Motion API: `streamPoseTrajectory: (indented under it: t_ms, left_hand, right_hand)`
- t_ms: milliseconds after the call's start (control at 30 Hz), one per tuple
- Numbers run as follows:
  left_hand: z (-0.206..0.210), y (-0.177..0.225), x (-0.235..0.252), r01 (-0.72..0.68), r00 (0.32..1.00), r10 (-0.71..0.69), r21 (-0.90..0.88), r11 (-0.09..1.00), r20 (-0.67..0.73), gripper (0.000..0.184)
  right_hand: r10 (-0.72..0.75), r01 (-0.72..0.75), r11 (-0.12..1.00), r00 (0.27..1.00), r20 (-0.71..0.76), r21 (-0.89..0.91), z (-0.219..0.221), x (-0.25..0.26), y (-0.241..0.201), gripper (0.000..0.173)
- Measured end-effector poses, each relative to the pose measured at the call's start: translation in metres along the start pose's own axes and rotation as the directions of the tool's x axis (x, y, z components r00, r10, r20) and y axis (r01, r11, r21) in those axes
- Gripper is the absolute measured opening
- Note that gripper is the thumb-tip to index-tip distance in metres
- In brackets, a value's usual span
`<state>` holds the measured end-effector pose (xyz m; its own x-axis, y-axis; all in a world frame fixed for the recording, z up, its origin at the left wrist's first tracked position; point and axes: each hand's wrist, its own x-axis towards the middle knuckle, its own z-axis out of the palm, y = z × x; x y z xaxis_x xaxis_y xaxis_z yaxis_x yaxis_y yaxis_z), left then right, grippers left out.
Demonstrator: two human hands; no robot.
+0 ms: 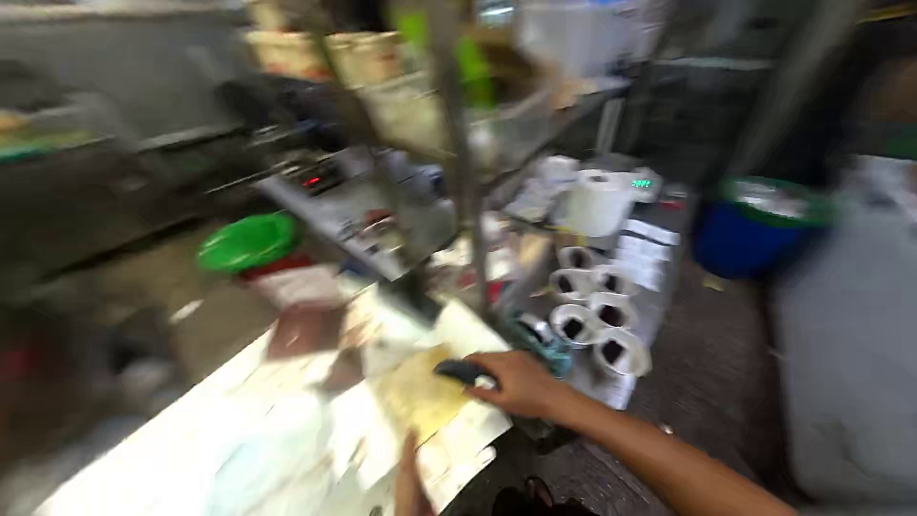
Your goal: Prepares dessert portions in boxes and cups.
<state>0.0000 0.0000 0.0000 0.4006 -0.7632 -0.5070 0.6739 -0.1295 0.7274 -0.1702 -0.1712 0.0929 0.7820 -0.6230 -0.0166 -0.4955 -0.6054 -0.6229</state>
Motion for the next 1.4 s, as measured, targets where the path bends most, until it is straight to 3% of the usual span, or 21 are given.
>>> streamPoseTrajectory:
  t_ms: [100,233,333,433,500,667,800,933,1133,1400]
  left_hand:
    - [0.014,0.000,0.010,-0.023,0.989,0.002,-0.144,0.989,-0.147,0.044]
    - [0.007,-0.005,0.019,-0.085,0.961,0.049,-0.124,0.989,-0.272,0.038]
    - [0.001,-0.019,0.027,-0.282,0.894,0.271,0.021,0.959,-0.357,0.041]
    - [-0.003,-0.036,0.044,-0.544,0.759,0.535,0.092,0.834,-0.371,0.034]
    - [-0.002,-0.040,0.047,-0.592,0.730,0.566,0.059,0.803,-0.383,0.028]
    - [-0.005,-0.049,0.056,-0.613,0.732,0.564,-0.010,0.790,-0.381,0.029]
    - [-0.005,-0.063,0.071,-0.699,0.665,0.622,-0.052,0.713,-0.414,0.035]
    - [-0.005,-0.065,0.076,-0.714,0.627,0.642,0.004,0.700,-0.442,0.042]
    - [-0.004,-0.065,0.075,-0.648,0.664,0.591,0.043,0.761,-0.459,0.064]
    - [-0.006,-0.070,0.083,-0.724,0.583,0.672,0.084,0.685,-0.457,0.059]
  right_hand:
    - [0.033,0.007,0.966,0.988,0.150,-0.259,0.004,0.055,-0.016,0.046]
    - [0.015,0.146,0.859,0.951,0.309,-0.492,0.036,0.105,-0.038,0.039]
    - [0.010,0.157,0.848,0.950,0.311,-0.506,0.065,0.121,-0.057,0.037]
    - [0.090,0.099,0.843,0.943,0.321,-0.528,0.079,0.132,-0.072,0.040]
    - [0.118,0.097,0.836,0.930,0.349,-0.540,0.084,0.137,-0.073,0.039]
    - [0.101,0.189,0.822,0.880,0.464,-0.537,0.087,0.144,-0.064,0.046]
    - [0.078,0.261,0.822,0.829,0.553,-0.506,0.084,0.155,-0.056,0.043]
    - [0.109,0.307,0.821,0.744,0.659,-0.482,0.085,0.162,-0.053,0.042]
    - [0.192,0.352,0.813,0.592,0.783,-0.465,0.088,0.170,-0.051,0.046]
    - [0.213,0.479,0.787,0.383,0.899,-0.390,0.097,0.165,-0.049,0.037]
